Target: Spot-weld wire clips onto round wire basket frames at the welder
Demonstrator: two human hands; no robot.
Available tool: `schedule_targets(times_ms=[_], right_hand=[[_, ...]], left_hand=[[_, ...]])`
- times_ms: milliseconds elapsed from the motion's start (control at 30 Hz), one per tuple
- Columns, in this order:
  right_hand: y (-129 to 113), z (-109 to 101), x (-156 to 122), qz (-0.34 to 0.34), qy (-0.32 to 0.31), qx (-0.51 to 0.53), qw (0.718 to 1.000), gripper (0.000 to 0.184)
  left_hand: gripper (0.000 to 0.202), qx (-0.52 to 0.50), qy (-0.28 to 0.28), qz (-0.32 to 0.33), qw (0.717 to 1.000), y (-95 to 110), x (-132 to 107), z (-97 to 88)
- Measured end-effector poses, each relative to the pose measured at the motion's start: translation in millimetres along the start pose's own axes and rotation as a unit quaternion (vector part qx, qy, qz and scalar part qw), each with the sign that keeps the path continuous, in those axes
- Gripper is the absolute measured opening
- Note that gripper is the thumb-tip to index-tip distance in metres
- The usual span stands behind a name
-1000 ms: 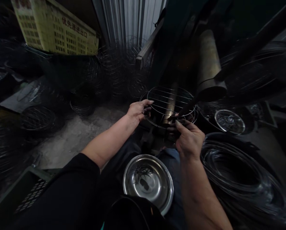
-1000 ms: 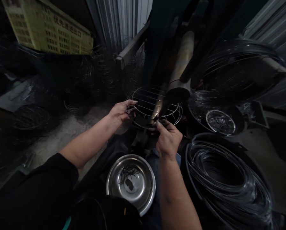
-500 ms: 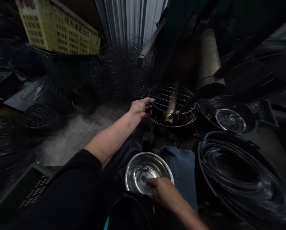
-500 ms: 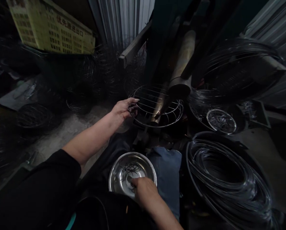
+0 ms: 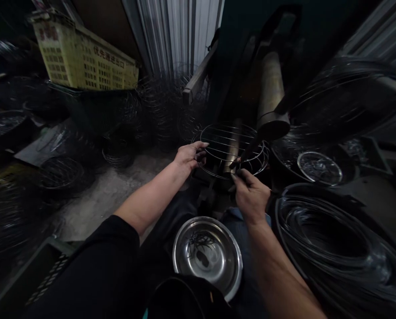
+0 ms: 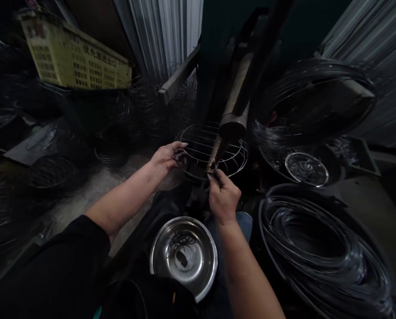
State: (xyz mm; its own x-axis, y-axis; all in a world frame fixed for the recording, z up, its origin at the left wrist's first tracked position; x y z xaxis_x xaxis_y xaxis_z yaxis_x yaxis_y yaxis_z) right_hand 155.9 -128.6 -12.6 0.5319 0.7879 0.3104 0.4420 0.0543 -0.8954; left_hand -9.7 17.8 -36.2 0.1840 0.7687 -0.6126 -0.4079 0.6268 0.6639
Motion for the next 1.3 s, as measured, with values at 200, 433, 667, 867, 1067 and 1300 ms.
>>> schedule_targets(times_ms=[200, 433, 667, 867, 1067, 1300], right_hand=[[13, -5, 3, 0.016, 0.037, 0.060, 0.997, 0.024], [23, -5, -3, 0.080, 0.066, 0.145, 0.984, 0.027], [16, -5, -10, 0.165, 0.038, 0.203, 0.964, 0.032], [8, -10, -21, 0.183, -0.064, 0.168, 0.967, 0.039], [-11, -32, -3, 0.044, -0.019, -0.056, 0.997, 0.024], [-5, -17, 8, 0.064, -0.021, -0.032, 0.997, 0.029]], left_hand=[[0.024, -0.005, -0.011, 0.006, 1.000, -1, 5, -0.2], [0.028, -0.010, -0.037, 0.019, 0.999, 0, 2, -0.4], [0.027, 0.006, -0.059, 0.050, 0.997, 2, -1, 1.8], [0.037, 0.010, -0.056, 0.053, 0.997, 1, -8, -0.3], [0.041, 0.015, -0.056, 0.066, 0.996, 1, -18, 3.7], [0.041, 0.003, -0.070, 0.076, 0.995, 0, -21, 6.5]])
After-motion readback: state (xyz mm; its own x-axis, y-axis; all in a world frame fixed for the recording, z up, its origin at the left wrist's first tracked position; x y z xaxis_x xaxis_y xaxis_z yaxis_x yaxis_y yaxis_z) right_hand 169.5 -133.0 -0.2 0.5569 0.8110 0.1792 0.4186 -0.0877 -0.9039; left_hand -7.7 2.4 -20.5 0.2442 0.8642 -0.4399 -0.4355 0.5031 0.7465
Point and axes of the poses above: each hand's wrist, its own x-axis towards the middle knuckle, its own z-axis out of the palm, y = z × x, the point moved 8 cm from there along x, towards the middle knuckle, and after that the axes turned 5 degrees about -z, right-handed, at the moved point
